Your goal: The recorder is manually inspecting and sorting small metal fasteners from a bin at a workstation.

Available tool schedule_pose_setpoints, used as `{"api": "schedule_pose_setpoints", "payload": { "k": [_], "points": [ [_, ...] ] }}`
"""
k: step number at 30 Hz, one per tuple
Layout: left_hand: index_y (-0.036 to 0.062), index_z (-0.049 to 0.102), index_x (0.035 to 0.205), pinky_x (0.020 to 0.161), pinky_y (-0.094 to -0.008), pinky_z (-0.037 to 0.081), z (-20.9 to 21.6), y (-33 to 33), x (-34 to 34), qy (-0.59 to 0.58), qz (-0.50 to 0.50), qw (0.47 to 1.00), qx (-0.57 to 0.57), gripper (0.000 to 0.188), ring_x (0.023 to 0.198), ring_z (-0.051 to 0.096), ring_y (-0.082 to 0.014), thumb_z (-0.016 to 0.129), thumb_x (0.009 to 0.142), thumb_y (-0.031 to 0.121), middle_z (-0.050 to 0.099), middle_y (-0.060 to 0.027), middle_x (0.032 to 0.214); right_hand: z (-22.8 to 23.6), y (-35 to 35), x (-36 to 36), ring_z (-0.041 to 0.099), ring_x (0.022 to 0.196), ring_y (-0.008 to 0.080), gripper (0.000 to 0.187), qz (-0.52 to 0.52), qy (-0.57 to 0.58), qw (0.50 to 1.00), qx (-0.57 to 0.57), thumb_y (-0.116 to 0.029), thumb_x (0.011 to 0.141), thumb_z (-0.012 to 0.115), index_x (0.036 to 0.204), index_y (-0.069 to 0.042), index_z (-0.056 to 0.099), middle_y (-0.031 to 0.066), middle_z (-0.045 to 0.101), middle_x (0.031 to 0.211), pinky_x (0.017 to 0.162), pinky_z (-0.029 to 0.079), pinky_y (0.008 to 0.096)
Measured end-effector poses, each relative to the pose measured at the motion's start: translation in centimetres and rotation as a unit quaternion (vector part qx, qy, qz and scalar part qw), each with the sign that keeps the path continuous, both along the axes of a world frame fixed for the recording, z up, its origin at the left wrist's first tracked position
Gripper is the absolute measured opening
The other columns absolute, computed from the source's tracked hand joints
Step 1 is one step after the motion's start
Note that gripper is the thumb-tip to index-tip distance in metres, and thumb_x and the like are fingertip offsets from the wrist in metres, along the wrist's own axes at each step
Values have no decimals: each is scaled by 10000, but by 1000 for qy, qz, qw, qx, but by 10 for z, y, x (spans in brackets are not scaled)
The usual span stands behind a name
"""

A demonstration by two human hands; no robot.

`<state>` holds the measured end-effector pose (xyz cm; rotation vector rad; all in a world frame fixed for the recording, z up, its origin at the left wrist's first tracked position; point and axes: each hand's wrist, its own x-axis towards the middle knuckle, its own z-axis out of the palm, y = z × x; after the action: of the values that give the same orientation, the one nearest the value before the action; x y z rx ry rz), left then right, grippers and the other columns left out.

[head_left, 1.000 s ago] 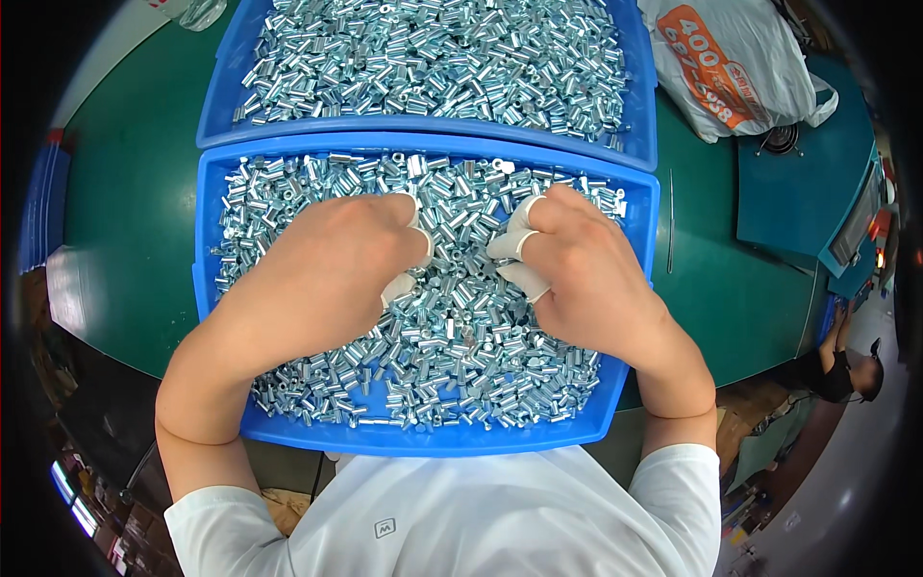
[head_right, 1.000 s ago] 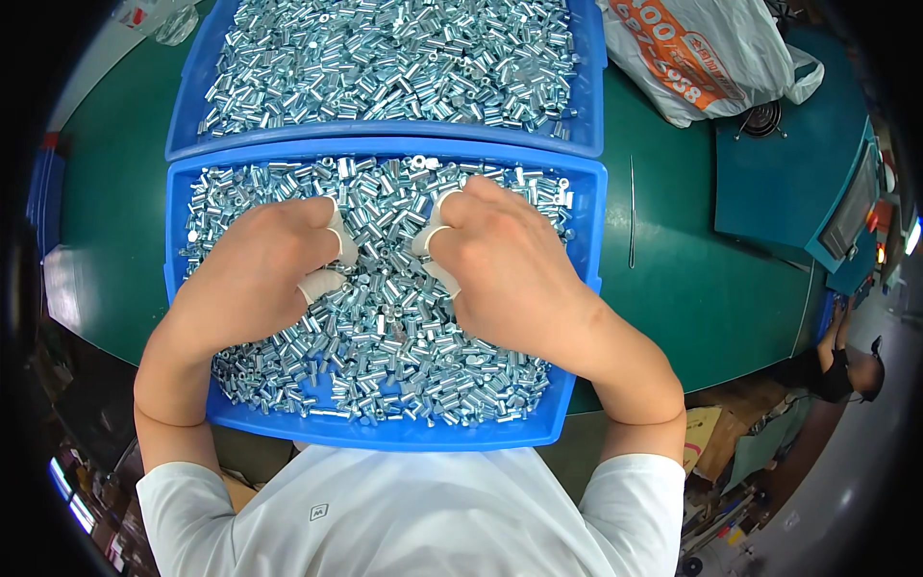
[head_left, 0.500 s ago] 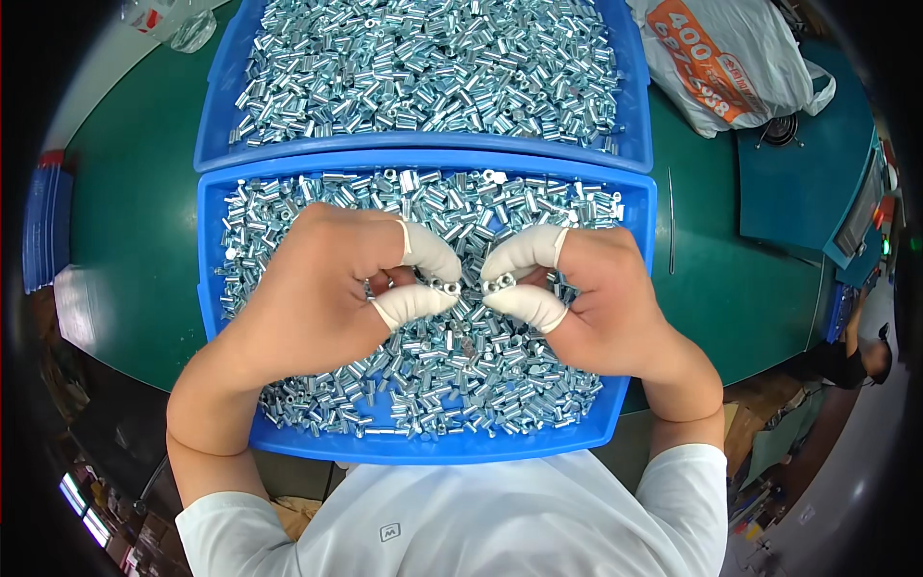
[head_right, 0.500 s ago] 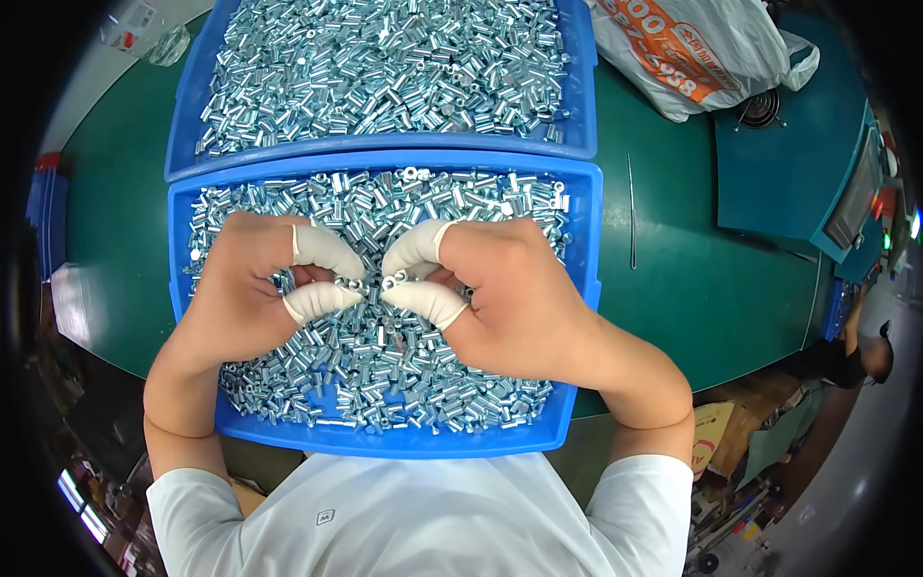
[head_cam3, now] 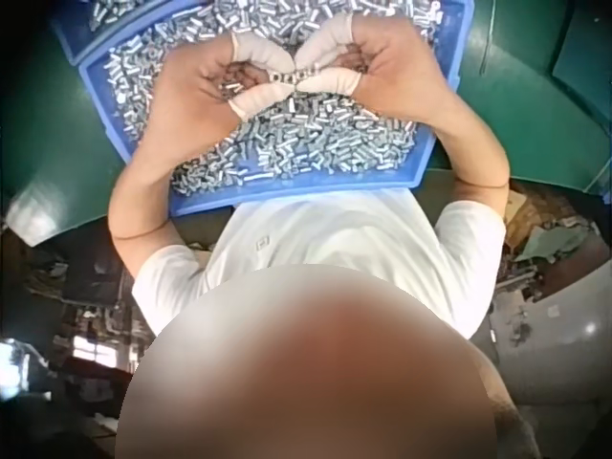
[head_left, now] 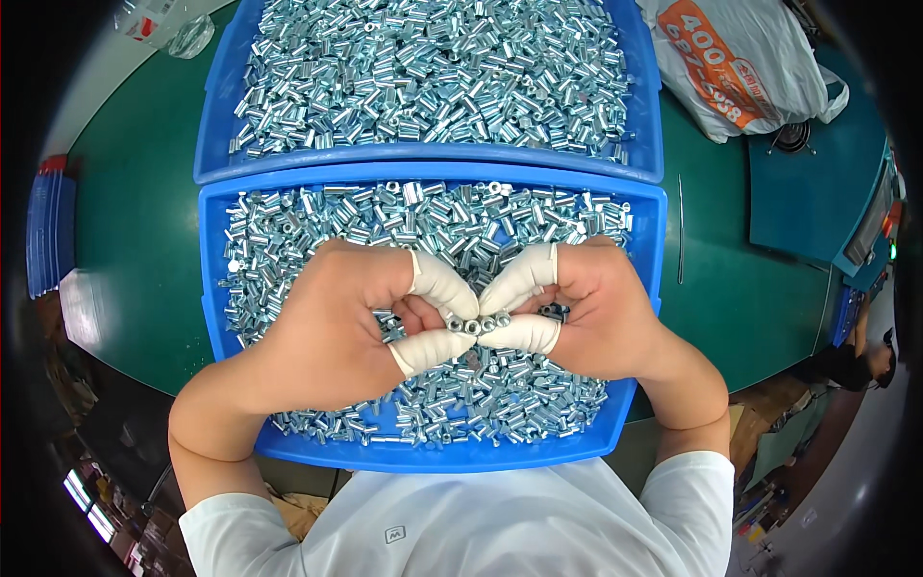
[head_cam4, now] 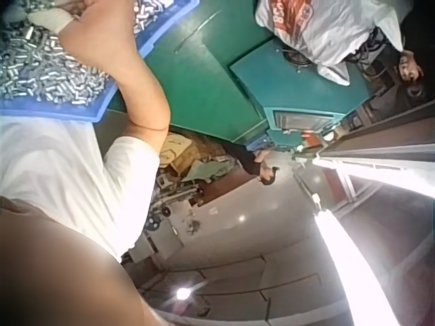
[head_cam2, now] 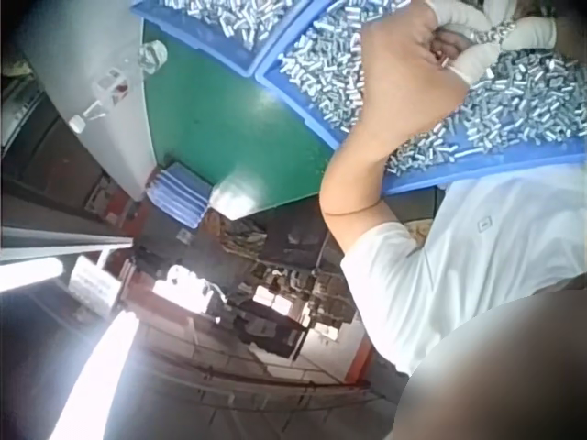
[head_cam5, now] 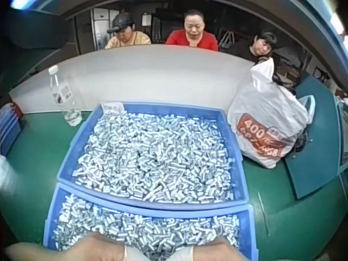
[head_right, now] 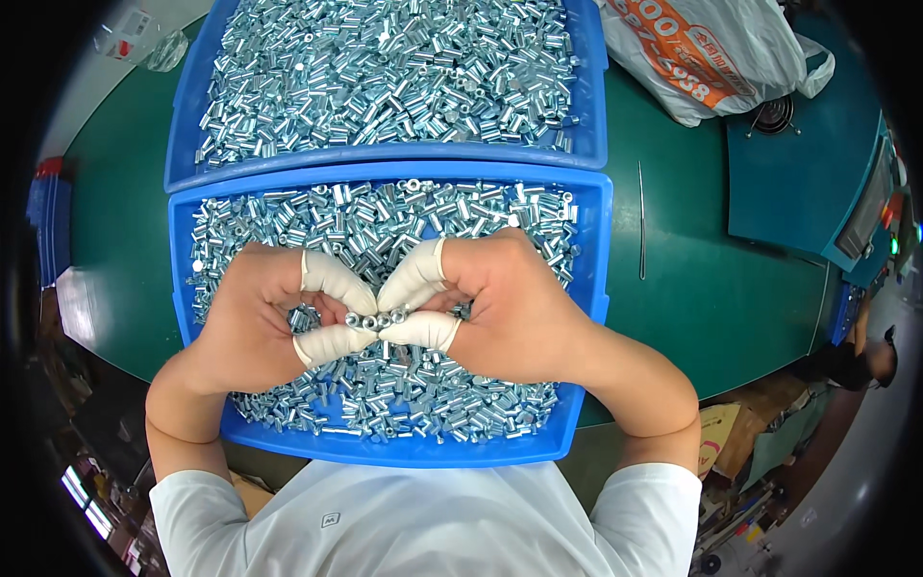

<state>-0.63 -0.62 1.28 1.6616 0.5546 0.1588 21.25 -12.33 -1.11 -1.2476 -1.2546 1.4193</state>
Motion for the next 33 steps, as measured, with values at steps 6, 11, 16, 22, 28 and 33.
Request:
{"api": "schedule_pose_setpoints", "payload": {
  "k": [6, 11, 16, 22, 28, 33],
  "points": [
    [44, 761, 949, 628, -260, 559, -4, 0, 0, -10, -15, 1000, 12, 201, 709, 707, -119, 879, 789, 16, 757, -59, 849, 4, 5, 6, 772, 825, 167, 192, 42, -27, 999, 22, 13, 823, 837, 981, -25, 736, 84, 775, 891, 731, 617, 299],
    [53, 774, 912, 598, -262, 561, -5, 0, -1, -14, -20, 1000, 8, 181, 691, 720, -135, 886, 775, 16, 765, -58, 847, 2, 6, 5, 762, 738, 158, 193, 45, -51, 997, 23, -68, 767, 907, 891, -40, 762, 55, 777, 825, 671, 580, 263],
    [63, 782, 904, 591, -264, 561, -3, 1, 1, -11, -29, 1000, 4, 162, 667, 717, -148, 884, 782, 33, 763, -64, 839, 3, 6, 5, 776, 773, 187, 187, 54, -46, 997, 6, -61, 767, 903, 870, -46, 748, 72, 788, 850, 682, 590, 277],
    [59, 772, 919, 574, -268, 563, -2, -1, -1, -19, -44, 998, 38, 160, 655, 716, -157, 872, 795, 40, 755, -65, 851, 3, 7, 5, 781, 785, 199, 189, 68, -50, 996, -15, -89, 774, 903, 868, -46, 744, 81, 790, 858, 688, 596, 283],
    [58, 761, 929, 559, -275, 572, -3, -2, -3, -42, -55, 995, 72, 170, 654, 721, -186, 866, 797, 43, 749, -77, 858, 2, 8, 6, 778, 783, 202, 204, 73, -56, 996, 8, -121, 769, 907, 869, -48, 746, 77, 787, 856, 685, 594, 289],
    [55, 759, 928, 565, -275, 580, -3, -2, -2, -36, -52, 996, 67, 172, 659, 726, -181, 867, 795, 41, 750, -78, 855, 3, 8, 7, 770, 769, 197, 220, 73, -61, 995, -7, -123, 746, 920, 859, -51, 747, 73, 780, 839, 677, 586, 286]
  ]
}}
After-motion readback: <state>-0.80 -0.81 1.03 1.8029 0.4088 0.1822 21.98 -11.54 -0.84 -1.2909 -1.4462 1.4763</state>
